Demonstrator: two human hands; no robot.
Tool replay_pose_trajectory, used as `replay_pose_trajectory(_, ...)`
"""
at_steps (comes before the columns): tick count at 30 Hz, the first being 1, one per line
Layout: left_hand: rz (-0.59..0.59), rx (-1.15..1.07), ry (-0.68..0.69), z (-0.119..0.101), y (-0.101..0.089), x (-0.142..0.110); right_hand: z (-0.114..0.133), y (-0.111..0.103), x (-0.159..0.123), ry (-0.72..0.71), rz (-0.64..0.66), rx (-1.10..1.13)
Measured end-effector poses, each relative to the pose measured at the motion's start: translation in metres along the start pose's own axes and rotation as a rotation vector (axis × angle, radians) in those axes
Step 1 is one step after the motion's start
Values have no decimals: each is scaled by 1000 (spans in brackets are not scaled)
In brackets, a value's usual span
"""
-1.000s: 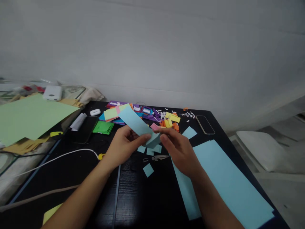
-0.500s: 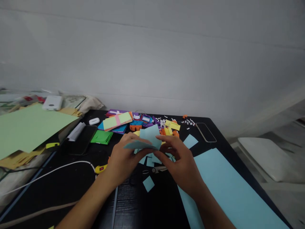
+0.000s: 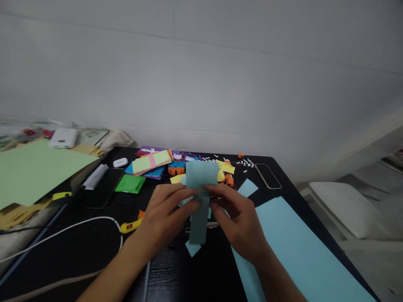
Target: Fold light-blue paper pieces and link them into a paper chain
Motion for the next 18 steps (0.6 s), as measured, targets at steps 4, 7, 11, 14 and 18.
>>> replay_pose_trajectory(4, -96, -12, -82, 5, -8, 2, 7, -2, -1, -30, -33, 50)
replay_pose_trajectory(7, -102, -100, -108, 5, -8, 5, 12, -3, -1, -66, -68, 55)
replay_pose_trajectory(11, -188, -144, -178, 6, -12, 3, 10, -4, 0, -97, -110, 39)
replay_pose_trajectory(14, -171, -425, -382, 25, 3, -1, 8, -4, 0, -105, -133, 33)
replay_pose_trajectory(18, -53, -1015, -636, 40, 44, -8, 3, -3, 1, -73, -140, 66)
Point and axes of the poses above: each hand's wrist, its own x-axis towards the middle knuckle, its own y-axis out of the palm, z = x × y, the point moved 10 cm from there along x, towards the middle knuckle, and after that the axes turned 8 degrees about z, right-handed, at the moved point
